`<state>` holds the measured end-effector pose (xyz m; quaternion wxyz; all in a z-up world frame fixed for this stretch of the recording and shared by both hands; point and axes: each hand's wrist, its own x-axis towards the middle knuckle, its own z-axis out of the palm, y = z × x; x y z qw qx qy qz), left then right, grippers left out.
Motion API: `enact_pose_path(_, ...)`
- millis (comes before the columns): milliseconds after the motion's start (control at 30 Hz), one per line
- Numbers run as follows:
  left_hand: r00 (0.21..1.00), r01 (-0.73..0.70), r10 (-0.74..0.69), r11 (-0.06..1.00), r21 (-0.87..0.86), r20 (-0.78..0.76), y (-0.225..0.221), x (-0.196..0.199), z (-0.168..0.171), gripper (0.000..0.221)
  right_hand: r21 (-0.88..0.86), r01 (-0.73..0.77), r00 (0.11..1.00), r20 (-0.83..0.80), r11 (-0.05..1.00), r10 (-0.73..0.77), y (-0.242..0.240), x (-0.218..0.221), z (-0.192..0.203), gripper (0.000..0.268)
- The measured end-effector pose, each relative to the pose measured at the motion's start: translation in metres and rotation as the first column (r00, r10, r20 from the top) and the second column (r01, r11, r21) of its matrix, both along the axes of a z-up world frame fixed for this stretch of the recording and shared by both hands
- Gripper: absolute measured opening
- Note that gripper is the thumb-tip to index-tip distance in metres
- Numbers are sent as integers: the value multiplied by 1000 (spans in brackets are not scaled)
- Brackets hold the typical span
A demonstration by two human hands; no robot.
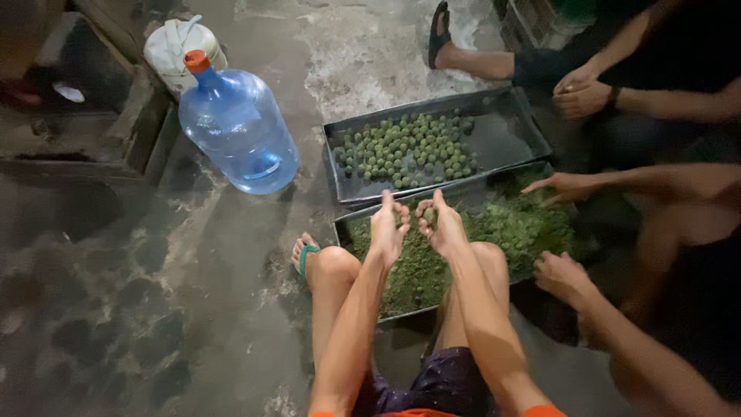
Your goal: The person uses their hands to roll green plant material into small spheres and places them into a metal tray.
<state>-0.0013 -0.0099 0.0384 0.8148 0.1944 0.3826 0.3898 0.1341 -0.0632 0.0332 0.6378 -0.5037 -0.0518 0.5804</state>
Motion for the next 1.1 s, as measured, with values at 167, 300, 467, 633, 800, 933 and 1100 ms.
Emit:
enact_pose_path(167,992,-56,46,995,82,119,-2,-6,-11,62,154,-109,994,-10,982,112,-6,3,-12,57)
enact_pose_path(300,986,-141,133,986,86,96,4,-6,-19,61,186,-93,991,114,978,73,-2,2,-25,60)
enact_pose_path(467,993,-67,58,994,86,100,6,0,-16,41,124,-120,976,194,985,94,4,-1,-25,32)
enact_pose_path(633,1000,-22,22,979,202,0,-3,-7,-2,35,58,-22,1000,21,998,21,0,3,-12,43)
enact_pose_path(800,983,-116,137,980,162,-122,-1,-12,1,62,306,-96,990,-67,947,121,-1,4,-15,54)
enact_pose_path(933,961,-138,178,972,191,-212,3,-11,-4,68,161,-78,994,84,984,65,-5,-2,-10,55)
enact_pose_path(1100,958,93,-10,956,277,-286,3,-13,-25,60,148,-242,901,401,959,166,-11,-14,17,29)
